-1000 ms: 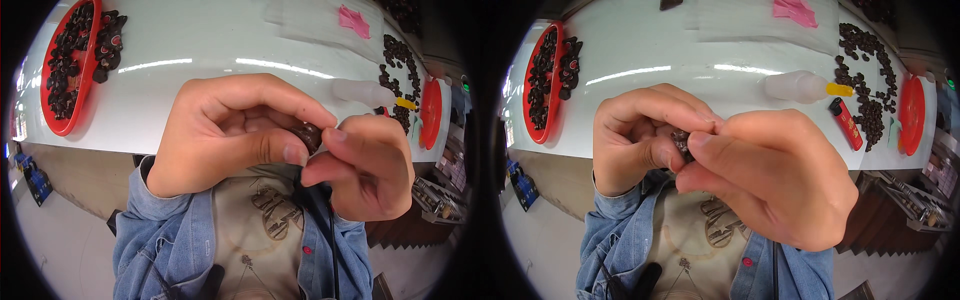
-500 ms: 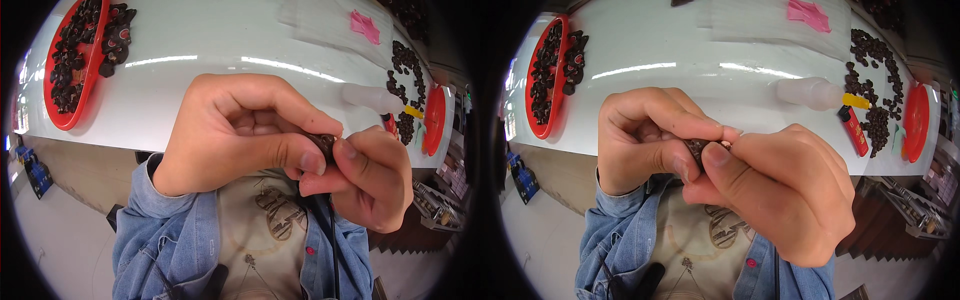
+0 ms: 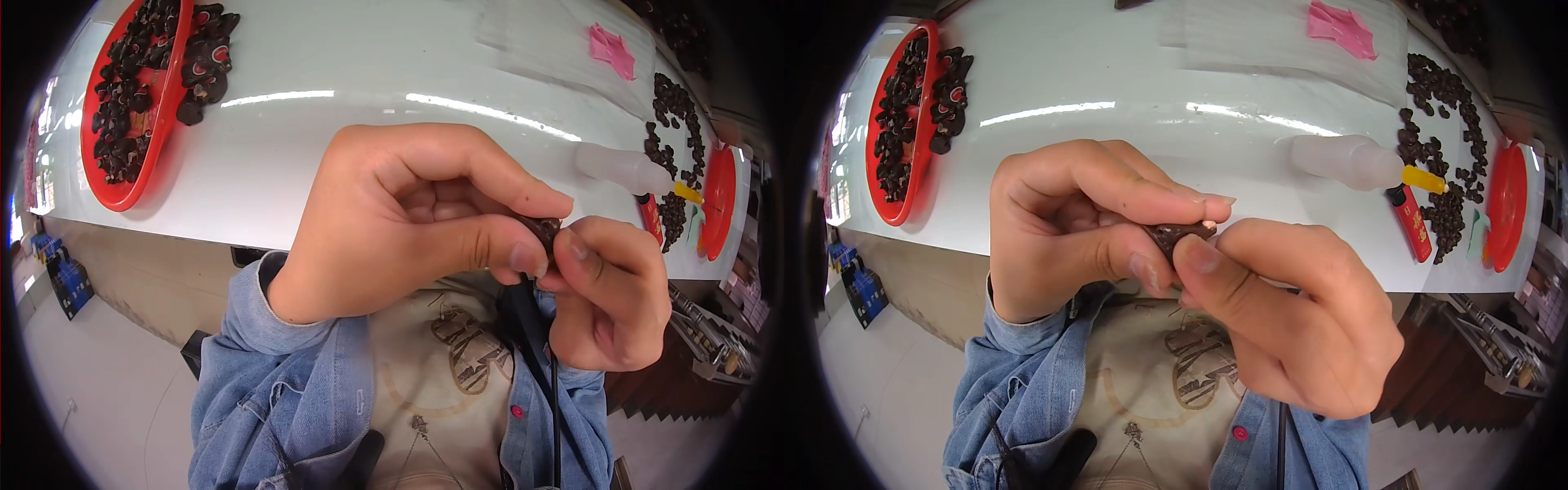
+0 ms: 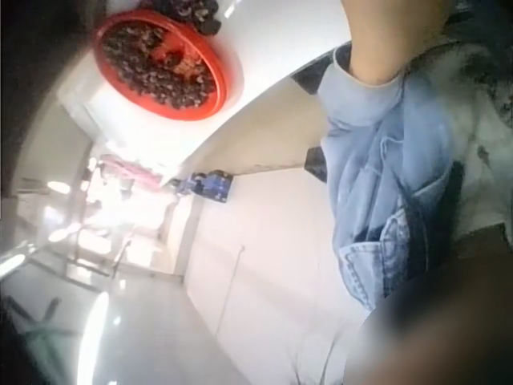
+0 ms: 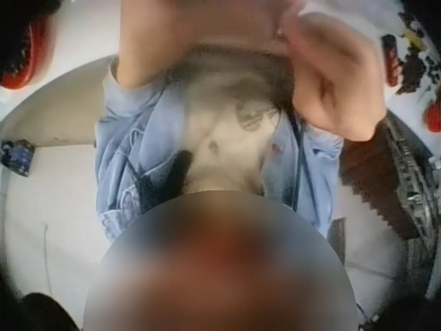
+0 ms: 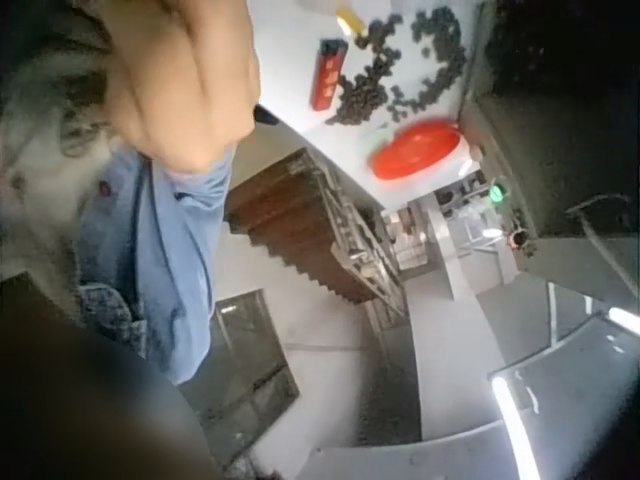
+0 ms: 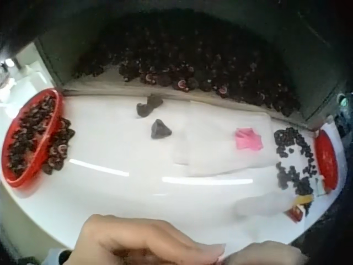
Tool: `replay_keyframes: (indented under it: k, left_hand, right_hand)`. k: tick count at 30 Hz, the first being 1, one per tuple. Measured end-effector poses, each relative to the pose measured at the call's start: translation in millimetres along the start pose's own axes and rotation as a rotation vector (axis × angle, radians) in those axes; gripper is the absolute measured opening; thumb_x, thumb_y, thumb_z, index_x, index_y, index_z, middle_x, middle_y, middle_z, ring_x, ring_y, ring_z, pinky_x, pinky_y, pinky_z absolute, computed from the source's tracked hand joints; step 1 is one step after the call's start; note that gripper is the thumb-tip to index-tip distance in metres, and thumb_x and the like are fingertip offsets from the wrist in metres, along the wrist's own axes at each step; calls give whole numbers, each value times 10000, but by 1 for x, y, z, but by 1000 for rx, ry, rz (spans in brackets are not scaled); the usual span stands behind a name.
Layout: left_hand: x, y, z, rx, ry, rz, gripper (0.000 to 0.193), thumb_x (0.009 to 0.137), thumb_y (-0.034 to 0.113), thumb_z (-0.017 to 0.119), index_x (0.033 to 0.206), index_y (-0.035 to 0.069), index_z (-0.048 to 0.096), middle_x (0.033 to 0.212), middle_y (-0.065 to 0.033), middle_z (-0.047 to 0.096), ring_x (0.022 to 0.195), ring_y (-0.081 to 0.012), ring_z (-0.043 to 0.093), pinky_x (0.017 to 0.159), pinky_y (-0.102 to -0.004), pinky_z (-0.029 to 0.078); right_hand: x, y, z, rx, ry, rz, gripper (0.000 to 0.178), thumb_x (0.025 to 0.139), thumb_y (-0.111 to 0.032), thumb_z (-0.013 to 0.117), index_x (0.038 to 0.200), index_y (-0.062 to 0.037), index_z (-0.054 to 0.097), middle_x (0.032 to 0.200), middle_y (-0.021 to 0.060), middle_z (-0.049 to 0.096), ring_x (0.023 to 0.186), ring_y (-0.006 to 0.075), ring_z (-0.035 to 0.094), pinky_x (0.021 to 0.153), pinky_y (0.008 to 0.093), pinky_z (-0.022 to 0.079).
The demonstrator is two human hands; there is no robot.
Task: Apply glue to small plastic pieces and assemble or sort them at a factory workbench.
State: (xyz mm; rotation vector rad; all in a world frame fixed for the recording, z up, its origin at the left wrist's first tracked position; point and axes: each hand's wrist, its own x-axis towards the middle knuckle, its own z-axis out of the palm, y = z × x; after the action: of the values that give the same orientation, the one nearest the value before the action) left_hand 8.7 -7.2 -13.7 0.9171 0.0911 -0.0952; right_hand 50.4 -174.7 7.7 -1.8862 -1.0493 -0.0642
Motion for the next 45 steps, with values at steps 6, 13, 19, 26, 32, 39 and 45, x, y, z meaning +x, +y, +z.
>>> replay_keyframes:
  k: [6,13,19,26,32,39,45]
  left_hand:
    - [0,-12,-2,281,-16,293,207,656,-122,651,857,-88,617,836,-213,614,709,-220,637,606,-251,552]
    - [-1,-2,3,540,-41,338,188,669,-106,639,846,-47,651,790,-180,618,647,-198,631,539,-243,543]
    - [-9,1,2,705,-76,446,181,668,-50,667,847,-26,661,766,-142,628,626,-172,627,548,-231,537]
    - [-18,24,-1,368,-220,221,158,652,47,722,780,-12,652,755,-121,635,666,-192,629,581,-269,513]
    - [-36,97,-60,902,629,501,219,743,-26,532,959,-47,568,898,-95,599,764,-130,569,671,-245,472]
    - [-29,117,-109,1455,402,268,274,770,-19,470,1036,-17,534,993,-101,574,817,-145,557,693,-272,459]
    - [-22,127,-109,1927,642,245,298,776,-36,437,1048,26,545,1005,-106,565,857,-190,559,742,-263,438]
  right_hand:
    - [0,-1,1,117,44,119,199,664,211,565,813,85,524,810,194,552,564,144,559,492,213,479]
    - [2,-4,-1,158,61,180,169,668,221,545,751,83,496,791,199,552,573,158,565,499,218,486]
    - [10,-9,-11,120,72,215,234,607,41,735,710,41,525,662,157,562,532,160,563,444,213,434]
    - [8,9,-5,322,-36,116,405,618,-325,754,673,6,529,585,103,554,501,159,541,431,214,384]
    - [0,19,-1,292,13,148,467,644,-440,692,683,4,556,557,70,546,475,175,522,436,242,386]
    - [-3,21,-2,315,15,192,348,719,-325,666,696,12,578,553,66,540,483,179,510,454,260,373]
    - [-7,23,-4,323,29,190,294,722,-271,667,687,8,582,548,68,534,478,188,508,456,261,373]
